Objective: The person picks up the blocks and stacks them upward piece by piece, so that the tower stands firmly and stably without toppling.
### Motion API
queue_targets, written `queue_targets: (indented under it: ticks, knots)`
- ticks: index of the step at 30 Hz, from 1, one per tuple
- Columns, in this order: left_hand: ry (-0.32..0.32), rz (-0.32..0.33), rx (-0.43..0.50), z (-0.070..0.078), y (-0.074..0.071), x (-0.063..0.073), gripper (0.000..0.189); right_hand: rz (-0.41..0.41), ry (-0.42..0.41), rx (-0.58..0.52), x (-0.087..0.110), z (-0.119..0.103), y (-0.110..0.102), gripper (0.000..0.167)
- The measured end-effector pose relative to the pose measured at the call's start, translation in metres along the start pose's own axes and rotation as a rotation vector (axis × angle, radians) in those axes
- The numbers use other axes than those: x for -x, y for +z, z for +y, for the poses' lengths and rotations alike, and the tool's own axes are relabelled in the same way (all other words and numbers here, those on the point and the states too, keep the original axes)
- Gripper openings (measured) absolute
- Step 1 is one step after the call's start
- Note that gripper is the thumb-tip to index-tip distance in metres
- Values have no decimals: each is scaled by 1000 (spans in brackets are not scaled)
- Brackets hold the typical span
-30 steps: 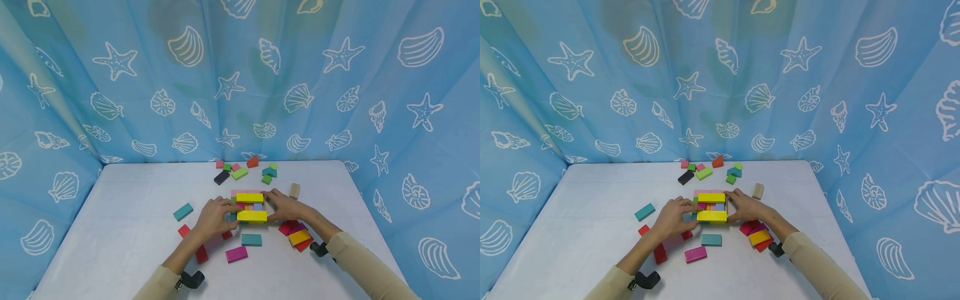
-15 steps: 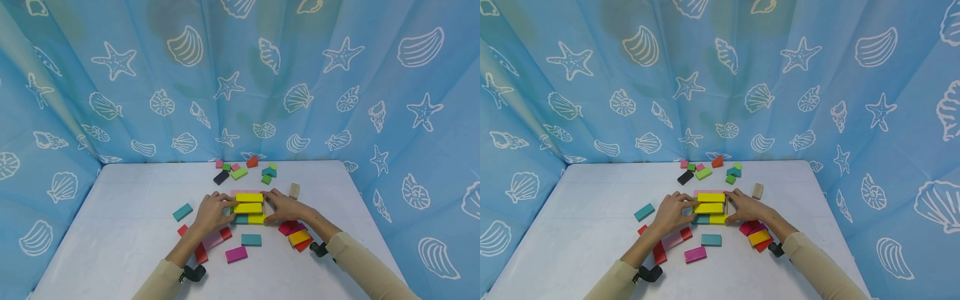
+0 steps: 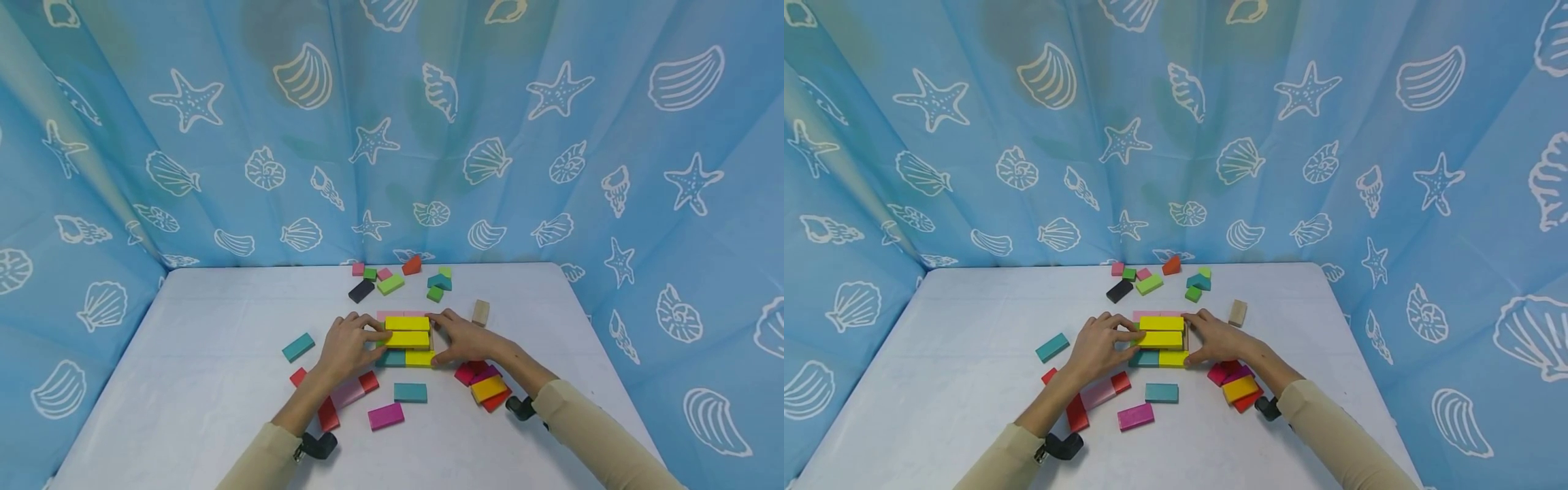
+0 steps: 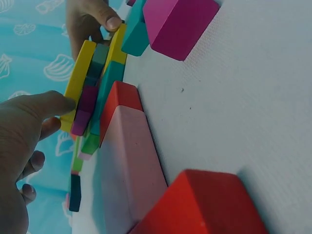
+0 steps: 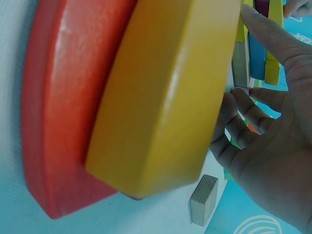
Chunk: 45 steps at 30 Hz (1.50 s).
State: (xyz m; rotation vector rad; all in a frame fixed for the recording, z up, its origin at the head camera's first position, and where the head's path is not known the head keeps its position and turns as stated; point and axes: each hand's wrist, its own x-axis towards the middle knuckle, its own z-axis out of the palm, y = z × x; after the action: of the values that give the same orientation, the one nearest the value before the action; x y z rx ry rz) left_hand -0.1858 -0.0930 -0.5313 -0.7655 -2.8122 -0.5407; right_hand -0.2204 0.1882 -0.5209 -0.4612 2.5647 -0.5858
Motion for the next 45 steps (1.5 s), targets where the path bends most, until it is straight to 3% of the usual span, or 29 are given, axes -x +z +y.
queue_targets:
  ticks: [13,24,30,38,45]
  knots:
    - [26,14,15,0,1,-3,34,12,-1,14,1,1,1,105]
    - [-13,-10,16,2,-1,-5,36,1,-11,31,-1,3,2,103]
    - [-74,-3,81,0,-1,-10,53,1,-1,32,-1,2,2,103]
    - [-98,-151,185,-9,4,-19,68,-5,2,-4,2,0,1,102]
    - [-85,-142,177,-10,5,-21,66,4,-7,9,1,0,1,102]
